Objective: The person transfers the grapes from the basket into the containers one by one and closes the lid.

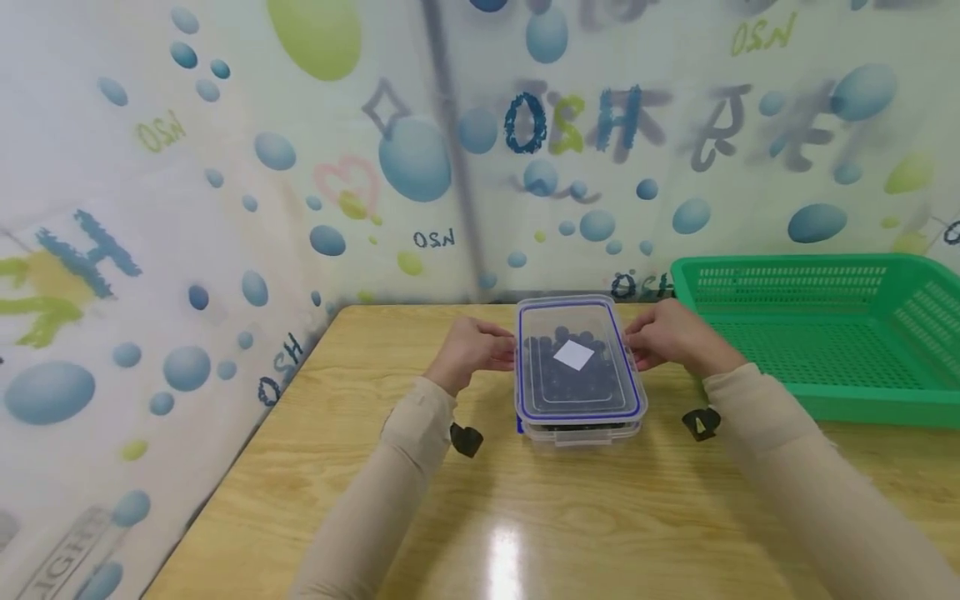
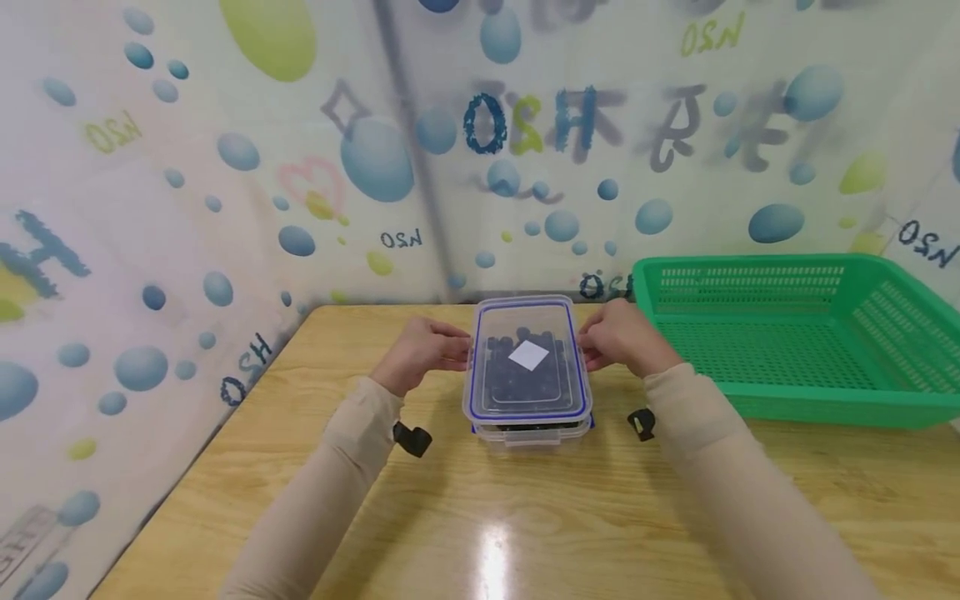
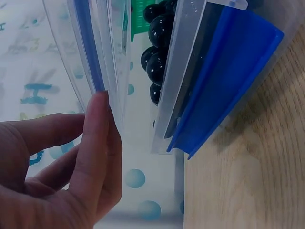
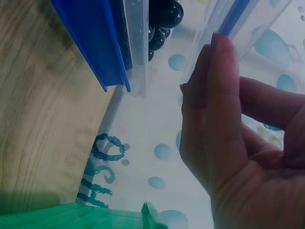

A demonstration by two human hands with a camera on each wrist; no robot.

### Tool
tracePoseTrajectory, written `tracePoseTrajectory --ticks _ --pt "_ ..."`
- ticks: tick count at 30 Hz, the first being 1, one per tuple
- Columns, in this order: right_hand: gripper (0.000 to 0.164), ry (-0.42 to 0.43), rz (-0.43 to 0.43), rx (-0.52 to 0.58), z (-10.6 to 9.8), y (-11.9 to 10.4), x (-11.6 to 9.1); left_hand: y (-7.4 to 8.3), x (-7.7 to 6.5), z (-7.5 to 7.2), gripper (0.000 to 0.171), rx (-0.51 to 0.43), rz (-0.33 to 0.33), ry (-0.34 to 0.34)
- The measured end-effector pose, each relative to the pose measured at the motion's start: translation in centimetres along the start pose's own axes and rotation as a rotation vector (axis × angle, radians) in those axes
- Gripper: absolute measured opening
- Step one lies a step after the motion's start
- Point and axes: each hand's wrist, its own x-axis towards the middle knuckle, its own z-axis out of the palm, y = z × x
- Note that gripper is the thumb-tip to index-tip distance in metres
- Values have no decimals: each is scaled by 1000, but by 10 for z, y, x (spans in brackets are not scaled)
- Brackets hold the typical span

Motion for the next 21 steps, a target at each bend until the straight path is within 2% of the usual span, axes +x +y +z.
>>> tracePoseTrajectory --ticks 3,5,7,9,11,15,18,19,21 --pt "30 11 -9 9 0 -2 0 1 0 -2 18 -4 2 -21" --pt "30 50 -38 13 -1 -7 -2 6 -1 -6 21 -22 15 -37" --pt "30 120 -93 15 -3 -13 -5 15 -3 -9 23 -57 56 -45" --pt "28 221 -174 19 -5 -20 -9 26 -6 -13 23 -103 132 -38" --pt "26 339 -275 79 -6 -25 -14 37 -10 -15 21 -125 247 -17" --pt "26 510 -478 256 -2 -28 -22 44 -16 -13 12 0 620 89" --pt "28 519 -565 492 4 -23 -24 37 -13 -6 8 94 875 168" --pt "28 505 -579 576 7 -21 -25 33 -12 -4 8 95 926 178" --pt "31 464 -587 736 11 -17 -25 24 -8 0 10 84 980 174"
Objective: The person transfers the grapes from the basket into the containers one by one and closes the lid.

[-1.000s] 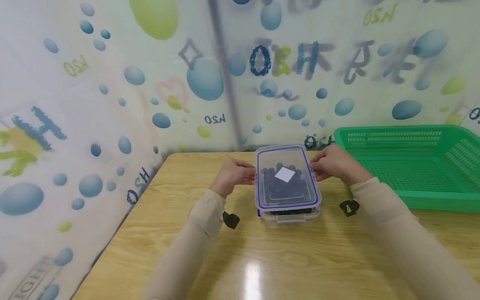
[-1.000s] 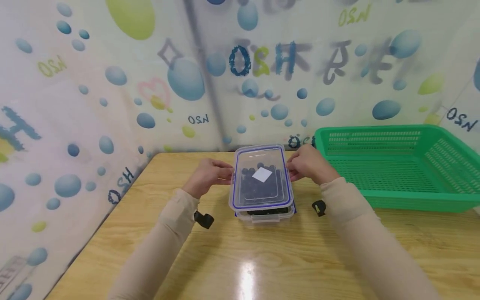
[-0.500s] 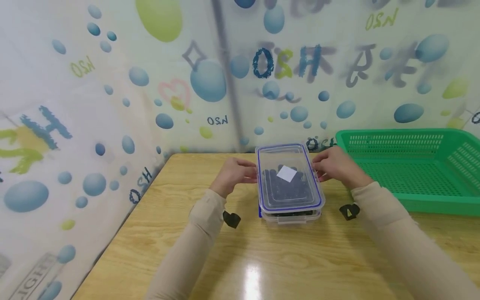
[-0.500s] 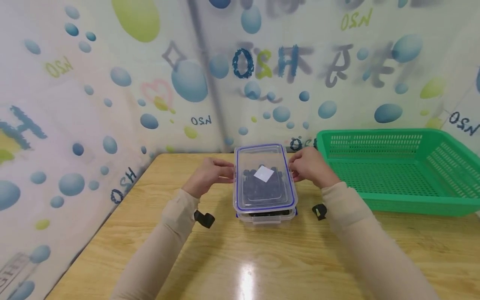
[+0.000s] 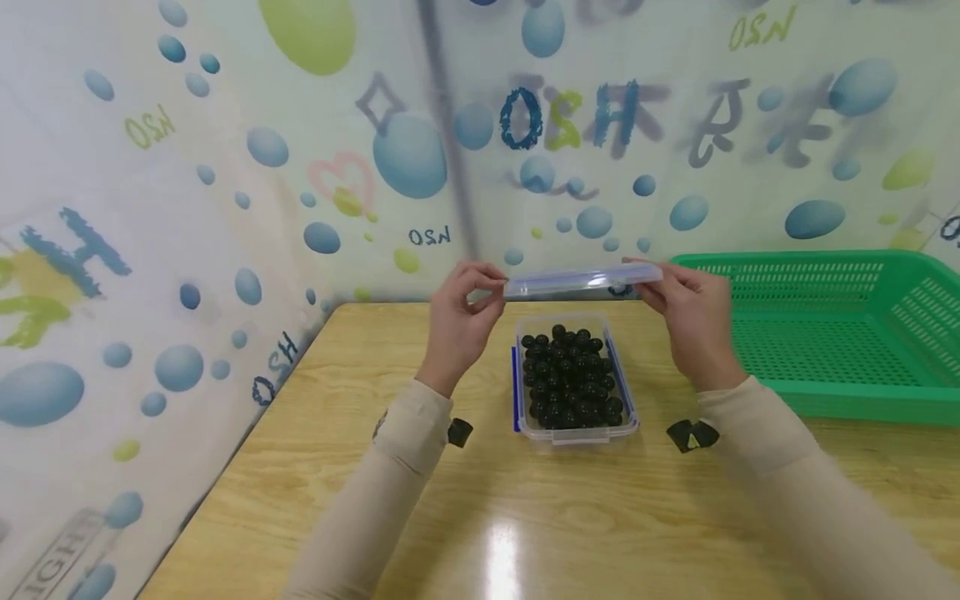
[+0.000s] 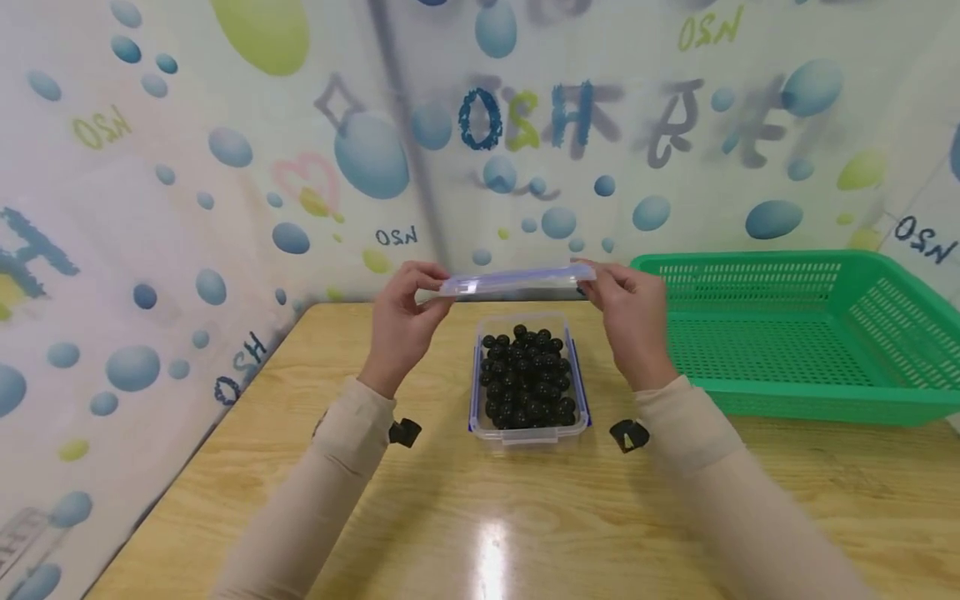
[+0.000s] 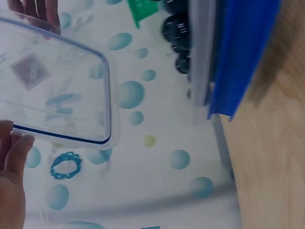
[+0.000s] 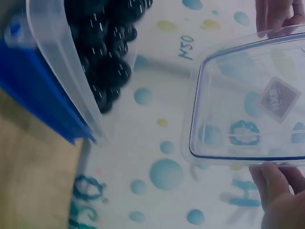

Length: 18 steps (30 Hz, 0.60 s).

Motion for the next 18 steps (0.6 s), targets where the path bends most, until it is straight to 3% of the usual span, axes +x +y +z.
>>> tracePoseTrajectory --ticks 3,8,10,13,18 --pt "35 -19 68 131 -1 6 -4 -7 -9 4 12 -22 -31 12" --pt "37 -76 226 151 -7 16 -6 -11 -24 8 12 -108 -213 12" --pt "40 -96 271 111 -10 20 -7 -13 -30 9 24 -163 -279 -13" --pt "44 -139 307 -22 -14 27 -10 -14 -39 11 40 -170 -372 -73" --pt "42 -182 353 -289 -18 40 -17 -14 -48 16 54 -50 -521 -200"
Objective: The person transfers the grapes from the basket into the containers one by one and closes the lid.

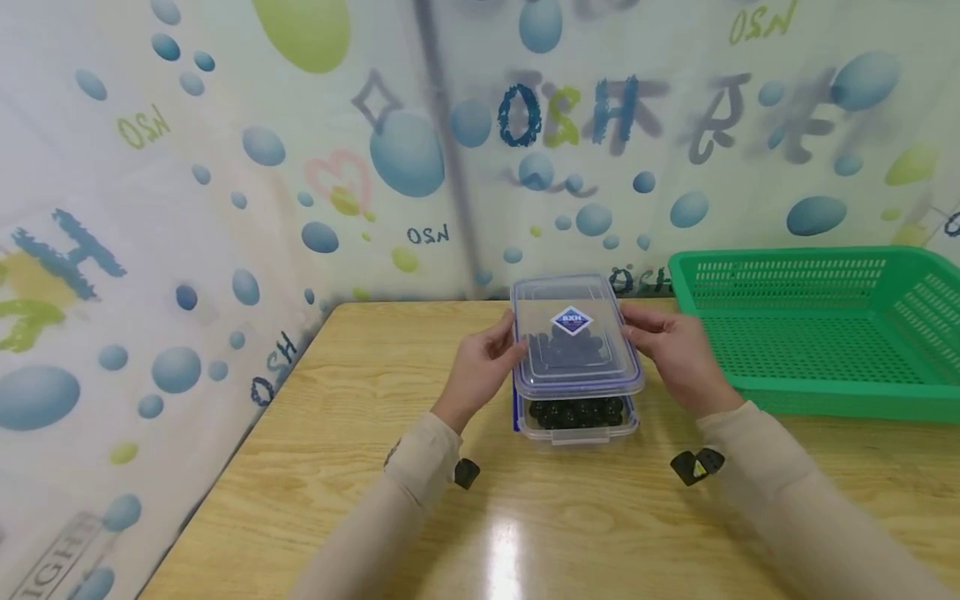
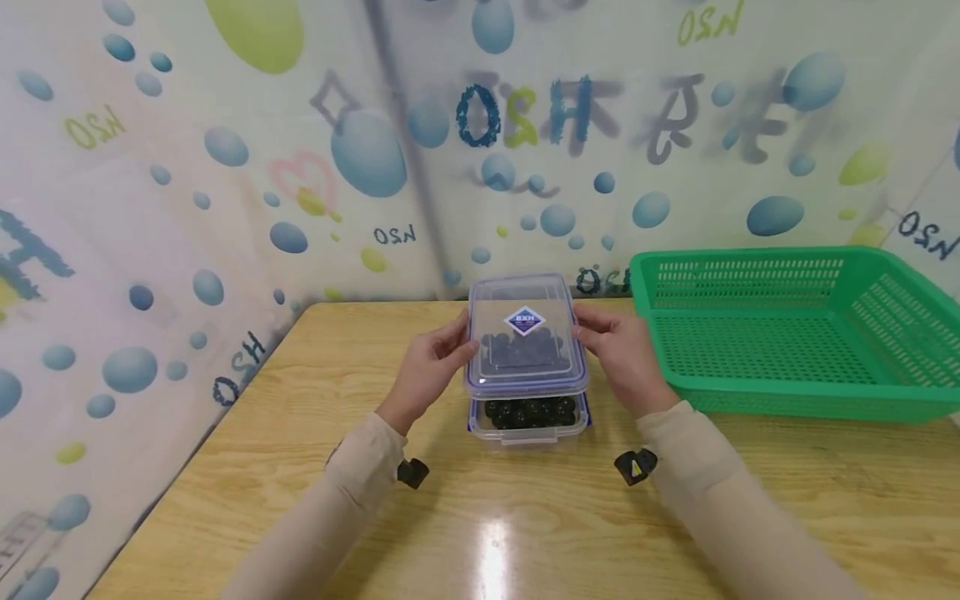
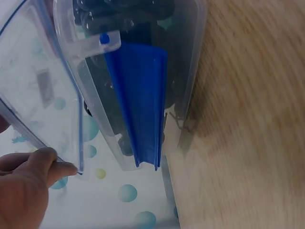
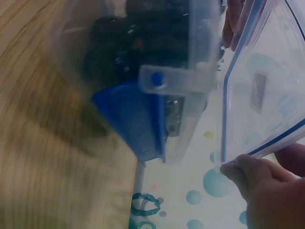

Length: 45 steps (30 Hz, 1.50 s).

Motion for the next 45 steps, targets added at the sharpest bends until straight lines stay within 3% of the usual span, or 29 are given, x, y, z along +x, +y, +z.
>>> tracePoseTrajectory --ticks 5,11,20,45 --pt "43 -22 80 -96 1 10 -4 0 -6 3 56 49 -109 -63" --pt "45 -52 82 -202 4 20 -7 -3 -12 4 59 64 -177 -94" --pt "45 -61 96 -265 9 23 -6 -17 -15 6 60 75 -148 -81" --pt "46 -39 87 -280 9 21 -7 -19 -13 5 59 118 -172 -98"
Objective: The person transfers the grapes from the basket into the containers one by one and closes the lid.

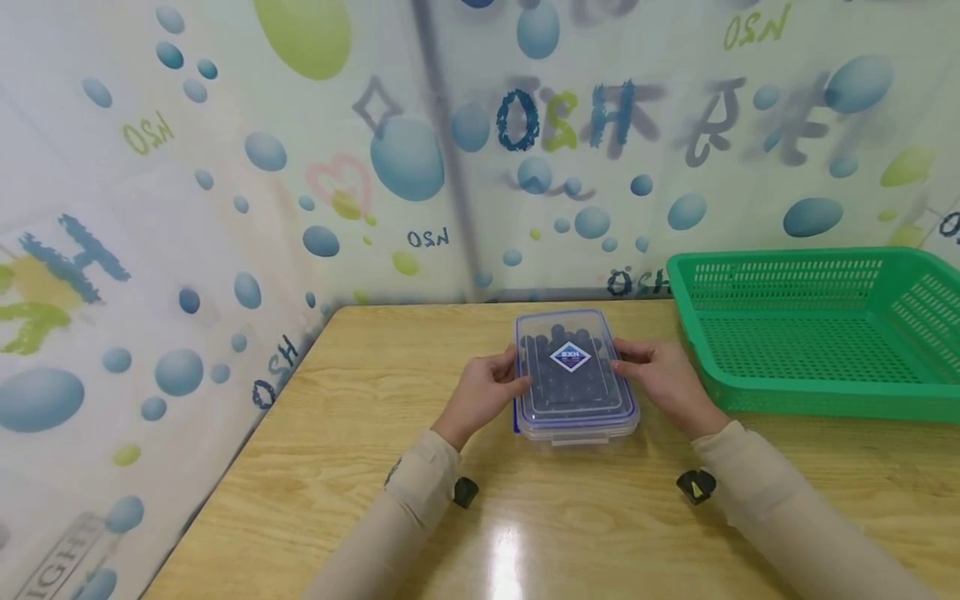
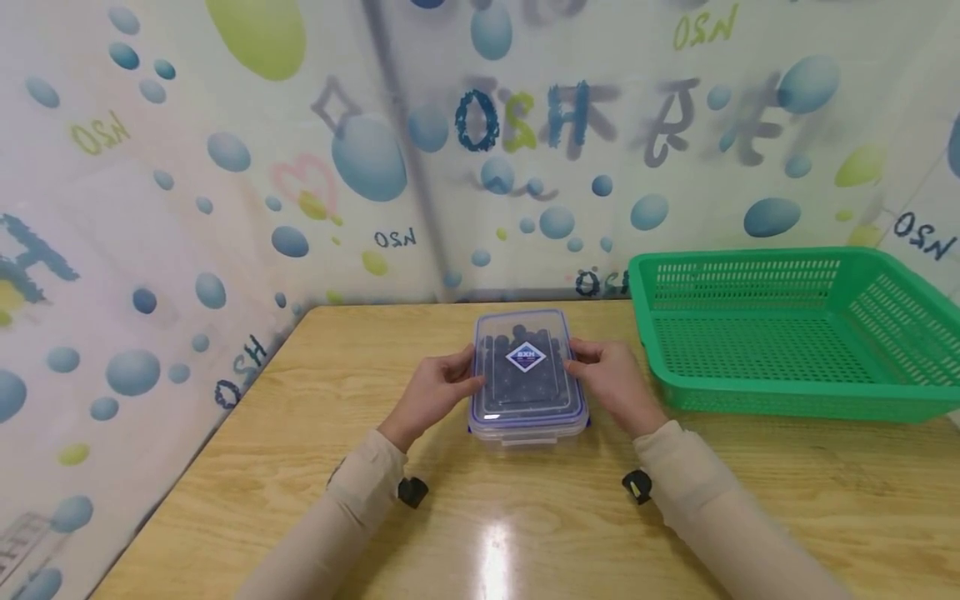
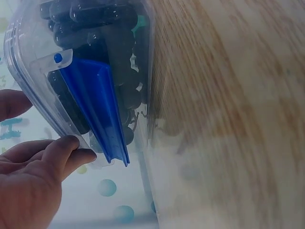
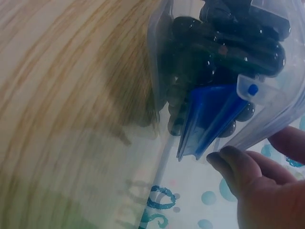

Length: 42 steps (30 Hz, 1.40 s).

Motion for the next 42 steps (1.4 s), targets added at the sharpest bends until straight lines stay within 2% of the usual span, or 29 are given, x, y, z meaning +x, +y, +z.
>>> tracePoseTrajectory --ticks 19,26,33,42 --pt "43 -48 -69 -36 -1 8 0 -2 -3 0 53 120 -7 -25" --pt "43 -49 -53 -79 -3 8 2 1 -1 0 51 148 7 -27" --pt "47 -56 -65 -151 -6 8 2 -2 -2 -2 56 155 -22 -12" --pt "52 -53 -35 -165 -6 9 1 -2 1 -3 71 155 -87 5"
